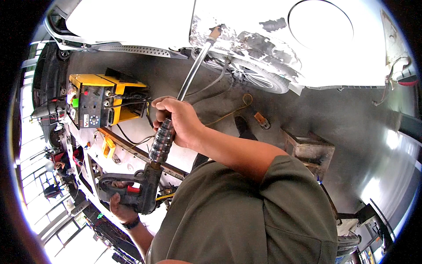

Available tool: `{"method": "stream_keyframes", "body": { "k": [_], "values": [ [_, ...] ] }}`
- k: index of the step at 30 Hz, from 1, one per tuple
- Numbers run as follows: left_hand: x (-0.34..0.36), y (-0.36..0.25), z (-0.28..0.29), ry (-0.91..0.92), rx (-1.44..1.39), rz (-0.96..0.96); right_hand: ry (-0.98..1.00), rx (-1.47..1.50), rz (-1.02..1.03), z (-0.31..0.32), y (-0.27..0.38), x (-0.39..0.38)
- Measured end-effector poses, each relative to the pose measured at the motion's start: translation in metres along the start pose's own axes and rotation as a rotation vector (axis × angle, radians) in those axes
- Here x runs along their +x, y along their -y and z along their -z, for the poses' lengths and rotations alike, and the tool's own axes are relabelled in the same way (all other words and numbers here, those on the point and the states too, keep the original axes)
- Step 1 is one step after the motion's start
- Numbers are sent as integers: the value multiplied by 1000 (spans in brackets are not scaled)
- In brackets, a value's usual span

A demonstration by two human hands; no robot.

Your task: The person uses a slide hammer welder to pull out a dent on the rear panel of a white car, and then applies liquid from a spray bottle to the repaired surface.

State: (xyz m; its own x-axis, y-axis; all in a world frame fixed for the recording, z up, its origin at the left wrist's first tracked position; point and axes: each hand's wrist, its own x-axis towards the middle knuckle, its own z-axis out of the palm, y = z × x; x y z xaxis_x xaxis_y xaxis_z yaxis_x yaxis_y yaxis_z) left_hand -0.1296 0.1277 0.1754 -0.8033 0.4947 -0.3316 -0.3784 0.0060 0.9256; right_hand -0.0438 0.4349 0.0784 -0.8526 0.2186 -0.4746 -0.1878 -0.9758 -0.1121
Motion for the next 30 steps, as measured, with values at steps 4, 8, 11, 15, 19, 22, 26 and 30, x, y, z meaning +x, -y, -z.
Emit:
{"method": "stream_keyframes", "body": {
  "k": [4, 8, 11, 15, 19, 22, 26, 30],
  "values": [
    [1, -5, 8, 12, -29, 22, -12, 17, 0, -3, 3, -1],
    [-2, -12, -11, -18, 13, -23, -28, -58, 114, -2, 35, 8],
    [-3, -14, -10, 2, 10, 47, 14, -58, 237, 24, 95, 44],
    [-2, -13, -12, -19, 8, 56, -138, 91, 374, 24, 98, 56],
    [1, -15, 57, -151, 10, 54, -115, 139, 161, -18, -29, -8],
    [-10, -35, 54, -211, 1, 56, -65, 95, 15, -13, -44, -11],
    [-12, -13, 34, -172, -12, 20, -118, 60, -30, -11, -31, -5],
    [-2, -3, 12, -64, -68, 72, -79, -15, 36, -6, -11, 3]
  ]
}}
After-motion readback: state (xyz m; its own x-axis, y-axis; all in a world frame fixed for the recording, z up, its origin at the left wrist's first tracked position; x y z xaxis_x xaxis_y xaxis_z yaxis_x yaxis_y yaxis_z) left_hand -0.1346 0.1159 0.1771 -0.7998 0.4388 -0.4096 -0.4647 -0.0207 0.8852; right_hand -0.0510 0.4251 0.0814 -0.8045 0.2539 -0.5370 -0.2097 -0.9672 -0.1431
